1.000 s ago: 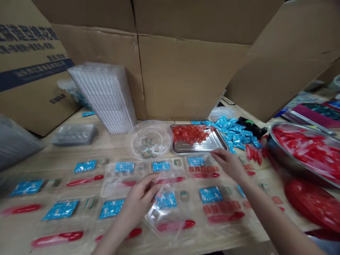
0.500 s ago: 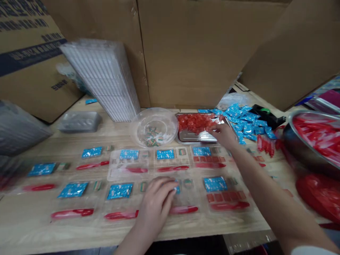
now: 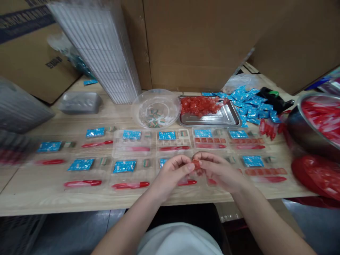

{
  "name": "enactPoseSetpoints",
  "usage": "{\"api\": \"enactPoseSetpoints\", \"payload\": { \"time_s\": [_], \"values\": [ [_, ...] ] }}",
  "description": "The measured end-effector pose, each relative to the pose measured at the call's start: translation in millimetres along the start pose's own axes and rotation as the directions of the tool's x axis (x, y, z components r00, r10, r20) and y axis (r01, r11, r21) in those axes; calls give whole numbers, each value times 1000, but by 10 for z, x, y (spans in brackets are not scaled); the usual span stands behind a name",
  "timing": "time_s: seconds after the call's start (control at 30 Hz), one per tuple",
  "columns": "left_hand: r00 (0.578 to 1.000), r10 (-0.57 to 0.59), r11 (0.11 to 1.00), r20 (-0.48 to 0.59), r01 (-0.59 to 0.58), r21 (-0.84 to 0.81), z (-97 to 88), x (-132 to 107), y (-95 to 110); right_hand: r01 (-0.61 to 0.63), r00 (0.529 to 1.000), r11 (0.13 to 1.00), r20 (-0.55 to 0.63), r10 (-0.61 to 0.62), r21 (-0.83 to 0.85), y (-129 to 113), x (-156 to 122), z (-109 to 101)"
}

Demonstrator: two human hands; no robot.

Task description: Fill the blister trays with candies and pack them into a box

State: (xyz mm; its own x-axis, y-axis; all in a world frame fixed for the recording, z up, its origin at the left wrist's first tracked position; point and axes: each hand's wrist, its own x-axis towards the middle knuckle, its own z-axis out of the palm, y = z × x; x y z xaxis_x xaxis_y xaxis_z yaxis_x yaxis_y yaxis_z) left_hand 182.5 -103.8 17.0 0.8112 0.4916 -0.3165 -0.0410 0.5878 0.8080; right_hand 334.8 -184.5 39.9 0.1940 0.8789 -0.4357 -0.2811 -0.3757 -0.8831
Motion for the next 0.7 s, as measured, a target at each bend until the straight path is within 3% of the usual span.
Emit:
{"api": "enactPoseSetpoints", "payload": {
  "time_s": [0.13, 0.27, 0.37, 0.43, 0.5, 0.6, 0.7],
  "values": [
    [978, 96, 985, -183, -66, 161, 4, -78, -119, 184, 969, 952, -119, -218, -244, 187, -175, 104],
    [973, 179, 907, -143, -108, 407, 11, -206, -210, 208, 955, 880, -104, -276, -427, 313, -269, 91],
    [920, 387, 634, -58, -220, 742, -38, -313, -242, 261, 909, 742, -101, -404, -618, 286, -204, -12],
    [876, 479, 396, 57, -273, 877, -101, -361, -275, 292, 841, 559, -70, -536, -776, 241, -96, -75],
    [857, 488, 211, 164, -298, 931, -176, -381, -332, 325, 798, 365, 47, -600, -873, 213, 30, -91],
    [843, 469, 58, 264, -328, 943, -276, -374, -438, 387, 798, 153, 247, -549, -909, 230, 157, -19],
    [836, 466, 6, 290, -331, 944, -330, -357, -506, 367, 808, 58, 288, -515, -928, 267, 166, 49]
  ]
}}
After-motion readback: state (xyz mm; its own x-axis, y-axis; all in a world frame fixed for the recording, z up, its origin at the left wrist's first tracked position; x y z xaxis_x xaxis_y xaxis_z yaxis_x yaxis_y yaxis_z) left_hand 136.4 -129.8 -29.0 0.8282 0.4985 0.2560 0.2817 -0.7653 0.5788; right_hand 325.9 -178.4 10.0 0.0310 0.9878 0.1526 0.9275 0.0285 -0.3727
